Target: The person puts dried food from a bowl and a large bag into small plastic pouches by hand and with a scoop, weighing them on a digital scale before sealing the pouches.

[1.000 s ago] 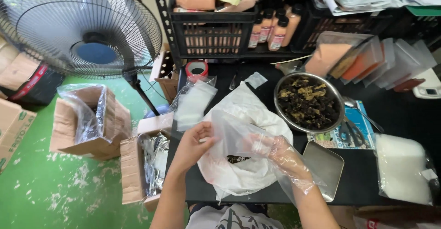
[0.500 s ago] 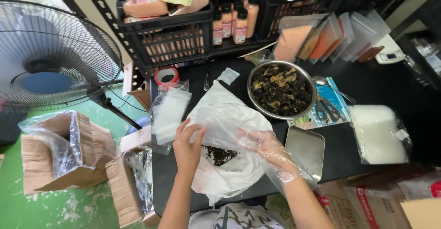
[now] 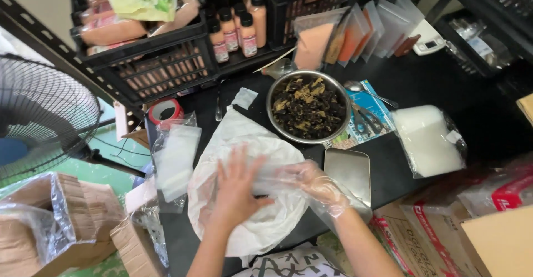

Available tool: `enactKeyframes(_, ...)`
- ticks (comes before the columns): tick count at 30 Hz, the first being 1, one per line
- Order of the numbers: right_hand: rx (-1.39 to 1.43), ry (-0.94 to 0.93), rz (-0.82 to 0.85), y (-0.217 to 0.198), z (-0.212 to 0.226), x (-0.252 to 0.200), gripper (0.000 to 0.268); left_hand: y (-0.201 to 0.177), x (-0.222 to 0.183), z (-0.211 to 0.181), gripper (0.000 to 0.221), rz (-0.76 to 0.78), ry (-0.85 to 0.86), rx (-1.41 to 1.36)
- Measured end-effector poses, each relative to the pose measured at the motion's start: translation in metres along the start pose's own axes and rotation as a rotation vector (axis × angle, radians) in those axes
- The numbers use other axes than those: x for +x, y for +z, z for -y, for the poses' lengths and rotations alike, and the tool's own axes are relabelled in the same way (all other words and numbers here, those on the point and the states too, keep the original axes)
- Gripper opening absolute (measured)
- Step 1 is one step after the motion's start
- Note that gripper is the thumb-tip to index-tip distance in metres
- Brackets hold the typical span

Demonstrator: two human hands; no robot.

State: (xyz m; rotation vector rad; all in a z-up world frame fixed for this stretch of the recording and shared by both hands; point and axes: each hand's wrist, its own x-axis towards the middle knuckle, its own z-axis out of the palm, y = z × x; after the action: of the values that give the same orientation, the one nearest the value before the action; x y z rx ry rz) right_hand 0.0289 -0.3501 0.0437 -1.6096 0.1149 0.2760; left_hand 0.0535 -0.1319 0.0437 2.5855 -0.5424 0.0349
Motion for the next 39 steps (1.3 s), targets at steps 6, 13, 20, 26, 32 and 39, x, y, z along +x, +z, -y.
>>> enactKeyframes(6, -0.131, 0.000, 0.074, -0.019, 0.002, 0.043, 0.025, 0.032, 0.033, -0.009, 0.095, 0.152, 0.290, 0.270)
enactKeyframes(13, -0.704, -0.187, -0.477, -0.080, -0.016, 0.140, 0.055, 0.028, 0.045, 0.001, 0.059, 0.039, -0.048, -0.268)
enactKeyframes(20, -0.806, -0.444, -0.592, -0.094, -0.059, 0.202, 0.040, 0.044, 0.035, 0.005, 0.086, 0.053, -0.139, -0.341)
enactKeyframes(26, 0.263, 0.141, -0.580, -0.108, 0.010, 0.147, 0.054, 0.042, 0.040, 0.004, 0.088, -0.105, 0.029, -0.569)
enactKeyframes(32, 0.586, 0.092, -0.280, -0.096, 0.046, 0.093, 0.047, 0.055, 0.050, -0.005, 0.069, -0.075, 0.158, -0.544)
enactKeyframes(39, -0.217, 0.171, 0.118, -0.067, 0.111, 0.050, 0.035, 0.051, 0.042, -0.017, 0.074, -0.012, 0.164, -0.252)
